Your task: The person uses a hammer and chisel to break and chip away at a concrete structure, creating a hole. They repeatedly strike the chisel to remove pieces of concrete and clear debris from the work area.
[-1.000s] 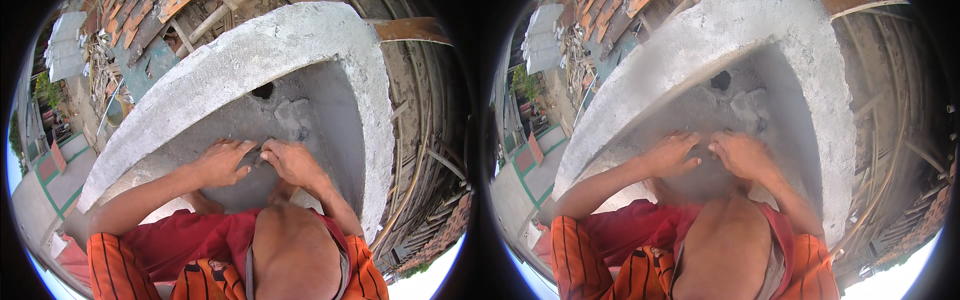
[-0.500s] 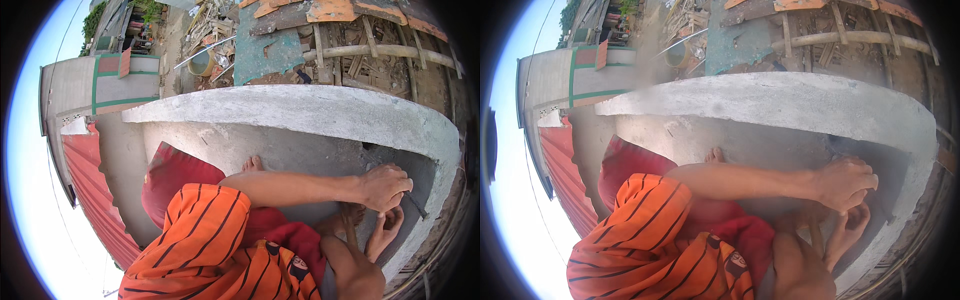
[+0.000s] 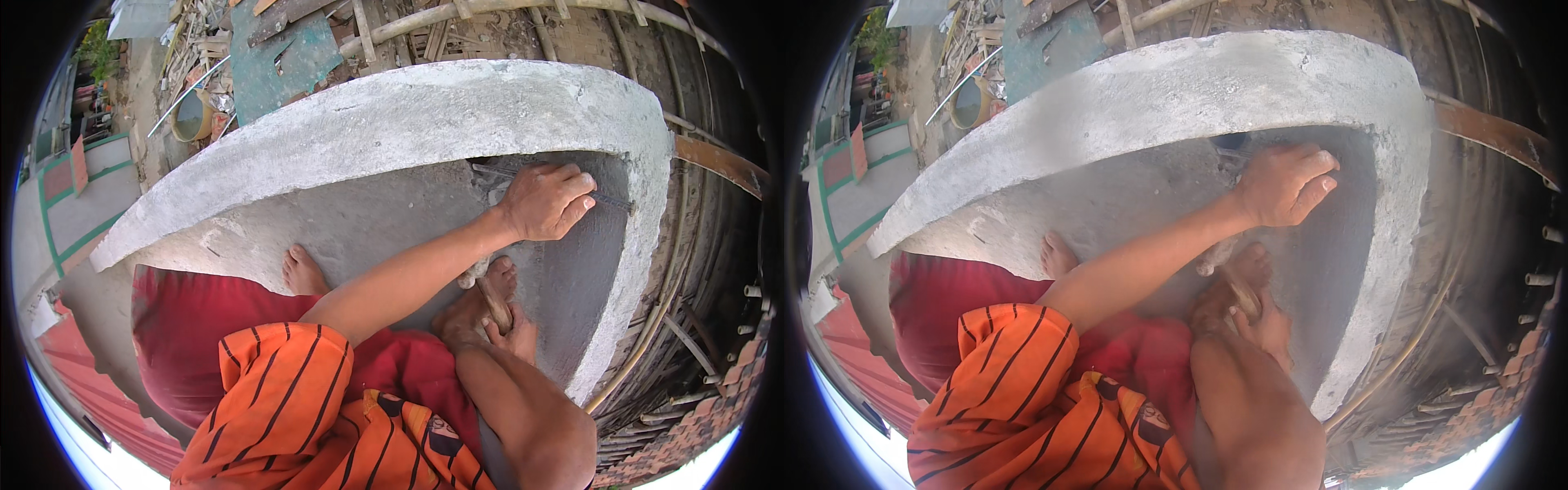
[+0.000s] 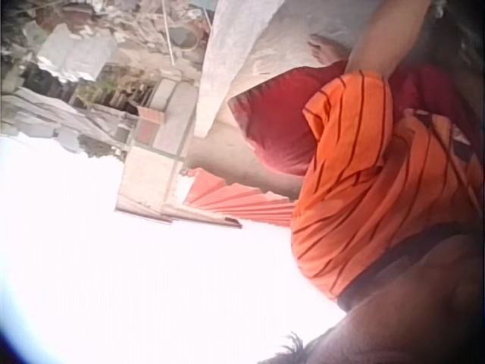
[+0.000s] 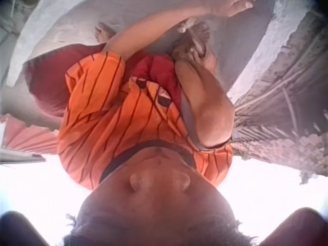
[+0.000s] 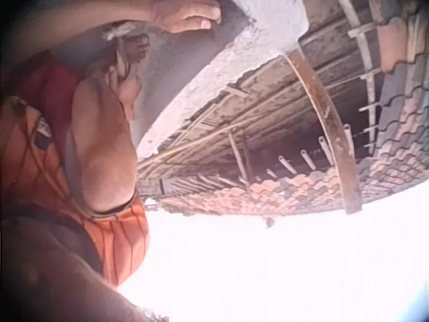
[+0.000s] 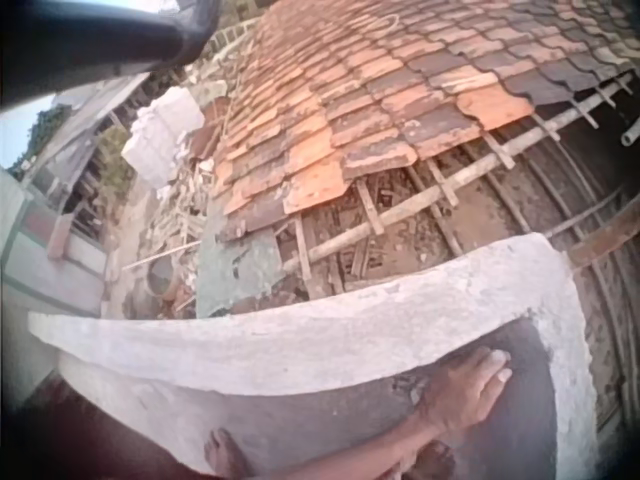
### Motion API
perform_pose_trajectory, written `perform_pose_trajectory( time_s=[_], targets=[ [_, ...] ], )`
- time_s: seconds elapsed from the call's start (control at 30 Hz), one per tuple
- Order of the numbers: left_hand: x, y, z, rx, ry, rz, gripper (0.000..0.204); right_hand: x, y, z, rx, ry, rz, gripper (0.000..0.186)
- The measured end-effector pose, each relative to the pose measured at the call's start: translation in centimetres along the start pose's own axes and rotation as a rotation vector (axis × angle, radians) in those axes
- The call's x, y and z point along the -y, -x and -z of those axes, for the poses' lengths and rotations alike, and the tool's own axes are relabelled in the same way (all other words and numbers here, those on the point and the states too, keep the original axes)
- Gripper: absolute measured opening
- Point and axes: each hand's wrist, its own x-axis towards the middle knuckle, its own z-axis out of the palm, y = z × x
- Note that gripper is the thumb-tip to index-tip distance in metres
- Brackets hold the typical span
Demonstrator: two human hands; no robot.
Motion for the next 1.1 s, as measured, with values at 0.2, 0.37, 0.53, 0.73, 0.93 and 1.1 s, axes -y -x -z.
perform_pose_trajectory(
  time_s=[0.2,0.37,0.53,0.73,0.93,1.1],
  targets=[
    [2.2,0.2,0.6,0.026,-0.057,0.059,0.024,-2.3,2.3,0.7,-0.240,-0.340,0.155,0.023],
    [3.7,0.5,-0.1,0.012,-0.058,0.086,0.028,0.5,2.0,3.8,-0.385,-0.539,0.326,0.030],
    [4.4,0.6,-0.6,0.009,-0.024,0.153,0.029,1.6,2.0,5.7,-0.461,-0.580,0.388,0.059],
    [4.2,0.8,-0.8,-0.049,-0.117,0.185,0.039,7.4,4.4,13.0,-0.647,-0.775,0.510,0.068],
    [4.2,1.1,-0.2,-0.046,-0.171,0.195,0.046,9.4,3.2,15.2,-0.674,-0.724,0.520,0.063],
    [4.8,1.4,-0.1,-0.018,-0.205,0.181,0.047,10.2,1.9,15.7,-0.246,-0.552,0.206,0.072]
  ],
)
